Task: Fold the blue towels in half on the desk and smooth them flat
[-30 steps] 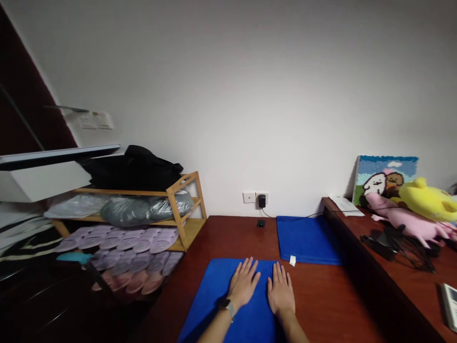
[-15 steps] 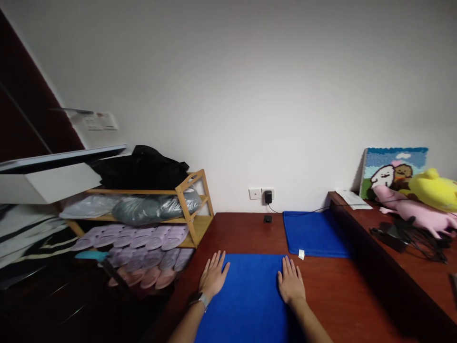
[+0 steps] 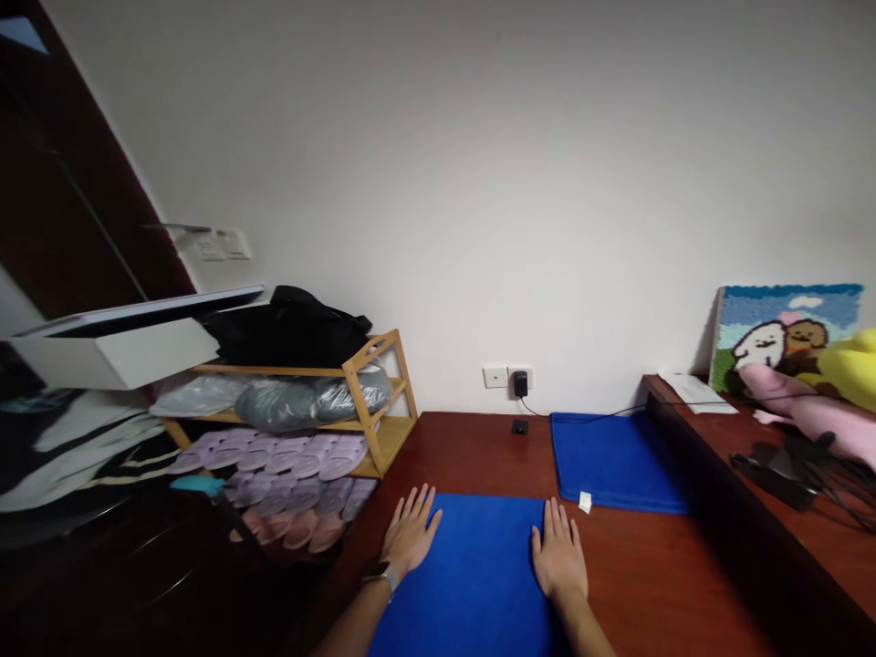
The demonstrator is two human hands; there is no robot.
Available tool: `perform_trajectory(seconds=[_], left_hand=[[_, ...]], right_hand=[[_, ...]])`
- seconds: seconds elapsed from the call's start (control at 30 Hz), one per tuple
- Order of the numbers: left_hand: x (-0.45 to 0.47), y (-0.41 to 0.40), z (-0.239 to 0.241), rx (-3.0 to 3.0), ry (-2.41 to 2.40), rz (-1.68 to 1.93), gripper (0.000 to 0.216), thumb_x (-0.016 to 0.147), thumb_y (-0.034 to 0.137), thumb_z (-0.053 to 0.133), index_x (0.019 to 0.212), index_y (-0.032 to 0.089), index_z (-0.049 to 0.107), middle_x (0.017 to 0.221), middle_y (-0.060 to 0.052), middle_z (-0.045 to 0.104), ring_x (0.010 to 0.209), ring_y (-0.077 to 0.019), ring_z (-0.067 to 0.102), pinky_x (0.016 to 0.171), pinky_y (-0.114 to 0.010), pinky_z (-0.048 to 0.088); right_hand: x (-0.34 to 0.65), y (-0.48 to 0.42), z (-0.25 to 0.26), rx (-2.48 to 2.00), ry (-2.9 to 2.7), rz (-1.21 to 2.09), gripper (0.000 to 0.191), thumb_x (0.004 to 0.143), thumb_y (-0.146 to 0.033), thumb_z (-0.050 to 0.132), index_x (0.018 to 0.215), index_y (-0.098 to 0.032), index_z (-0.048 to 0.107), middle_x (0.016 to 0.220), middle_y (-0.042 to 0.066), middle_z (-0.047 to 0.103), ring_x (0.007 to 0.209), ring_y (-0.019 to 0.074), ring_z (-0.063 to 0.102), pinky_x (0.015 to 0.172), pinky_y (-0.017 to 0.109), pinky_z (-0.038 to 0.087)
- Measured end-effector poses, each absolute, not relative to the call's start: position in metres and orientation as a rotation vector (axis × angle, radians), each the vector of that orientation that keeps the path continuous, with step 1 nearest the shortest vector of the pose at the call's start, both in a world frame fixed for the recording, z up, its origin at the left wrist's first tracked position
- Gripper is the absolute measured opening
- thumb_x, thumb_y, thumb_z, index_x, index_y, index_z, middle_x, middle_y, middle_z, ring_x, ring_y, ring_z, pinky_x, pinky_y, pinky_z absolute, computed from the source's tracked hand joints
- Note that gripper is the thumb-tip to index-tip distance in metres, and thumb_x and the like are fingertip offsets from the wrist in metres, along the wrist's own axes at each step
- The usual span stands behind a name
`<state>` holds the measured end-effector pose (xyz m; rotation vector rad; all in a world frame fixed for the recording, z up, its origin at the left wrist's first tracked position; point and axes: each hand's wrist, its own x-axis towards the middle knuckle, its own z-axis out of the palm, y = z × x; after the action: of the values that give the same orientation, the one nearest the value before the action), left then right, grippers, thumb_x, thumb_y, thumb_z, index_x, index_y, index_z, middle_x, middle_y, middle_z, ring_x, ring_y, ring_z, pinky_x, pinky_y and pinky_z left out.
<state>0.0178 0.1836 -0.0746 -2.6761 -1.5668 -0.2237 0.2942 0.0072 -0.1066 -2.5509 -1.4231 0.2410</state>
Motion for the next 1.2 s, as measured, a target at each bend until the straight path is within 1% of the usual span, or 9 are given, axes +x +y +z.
perform_trajectory(seconds=[0.13,0.2,0.27,0.4,0.5,0.6,0.77,1.03,1.2], left_hand=[[0.051,0.164,-0.068,-2.717,-1.403,-0.359,0.061,0.104,0.047,0.025,0.156,0.018,0.037,0.164,-0.008,0.035,0.154,-0.0267,0.029,0.126,-0.051,0.023],[0.086,0.140,-0.069,-2.829,-1.221,-0.439,0.060,0.105,0.048,0.022,0.157,0.022,0.035,0.165,-0.006,0.035,0.154,-0.0247,0.028,0.127,-0.049,0.024],[0.125,0.113,-0.074,-2.989,-1.004,-0.478,0.057,0.106,0.048,0.020,0.158,0.028,0.031,0.166,-0.001,0.034,0.154,-0.0209,0.027,0.127,-0.045,0.024],[0.169,0.081,-0.090,-3.136,-1.043,-0.438,0.058,0.106,0.050,0.013,0.158,0.033,0.031,0.166,0.000,0.034,0.154,-0.0186,0.028,0.128,-0.044,0.023],[0.147,0.095,-0.095,-3.112,-1.124,-0.384,0.060,0.105,0.053,0.013,0.160,0.032,0.027,0.167,0.000,0.029,0.155,-0.0203,0.024,0.128,-0.047,0.020],[0.093,0.127,-0.089,-2.978,-1.340,-0.285,0.066,0.103,0.058,0.016,0.160,0.026,0.027,0.168,-0.004,0.027,0.156,-0.0237,0.022,0.128,-0.049,0.020],[0.022,0.162,-0.082,-2.771,-1.593,-0.222,0.070,0.103,0.059,0.018,0.159,0.019,0.030,0.167,-0.007,0.028,0.155,-0.0241,0.024,0.126,-0.046,0.024],[0.019,0.162,-0.093,-2.745,-1.584,-0.309,0.070,0.102,0.058,0.018,0.160,0.019,0.028,0.168,-0.006,0.028,0.155,-0.0250,0.025,0.126,-0.046,0.024],[0.017,0.165,-0.086,-2.729,-1.572,-0.272,0.067,0.103,0.055,0.021,0.159,0.019,0.032,0.166,-0.007,0.031,0.154,-0.0252,0.027,0.127,-0.048,0.022]], right_hand=[[0.295,0.009,-0.110,-2.529,-1.423,0.220,0.073,0.100,-0.052,0.012,0.161,-0.011,0.013,0.169,0.002,0.012,0.157,0.0206,0.008,0.128,0.042,0.008],[0.295,0.009,-0.111,-2.536,-1.426,0.209,0.073,0.100,-0.051,0.013,0.160,-0.010,0.013,0.169,0.003,0.013,0.157,0.0211,0.009,0.128,0.043,0.008],[0.295,0.009,-0.112,-2.553,-1.440,0.204,0.072,0.100,-0.048,0.014,0.160,-0.009,0.015,0.169,0.004,0.013,0.157,0.0218,0.010,0.128,0.044,0.008],[0.296,0.009,-0.113,-2.566,-1.491,0.206,0.071,0.100,-0.045,0.015,0.160,-0.009,0.018,0.169,0.006,0.015,0.157,0.0232,0.012,0.128,0.045,0.009],[0.295,0.008,-0.113,-2.583,-1.473,0.198,0.071,0.100,-0.046,0.015,0.161,-0.009,0.017,0.169,0.005,0.014,0.157,0.0229,0.011,0.128,0.044,0.010],[0.295,0.007,-0.112,-2.585,-1.465,0.195,0.072,0.100,-0.048,0.011,0.161,-0.010,0.015,0.170,0.004,0.012,0.157,0.0215,0.010,0.128,0.043,0.010],[0.296,0.006,-0.116,-2.605,-1.480,0.194,0.074,0.099,-0.051,0.010,0.161,-0.010,0.013,0.170,0.004,0.012,0.157,0.0208,0.009,0.128,0.043,0.009],[0.295,0.006,-0.117,-2.606,-1.470,0.193,0.075,0.099,-0.052,0.009,0.161,-0.010,0.013,0.170,0.003,0.012,0.157,0.0207,0.009,0.128,0.043,0.010],[0.294,0.007,-0.113,-2.598,-1.452,0.190,0.073,0.100,-0.051,0.010,0.161,-0.011,0.014,0.170,0.003,0.012,0.157,0.0198,0.010,0.128,0.042,0.009]])
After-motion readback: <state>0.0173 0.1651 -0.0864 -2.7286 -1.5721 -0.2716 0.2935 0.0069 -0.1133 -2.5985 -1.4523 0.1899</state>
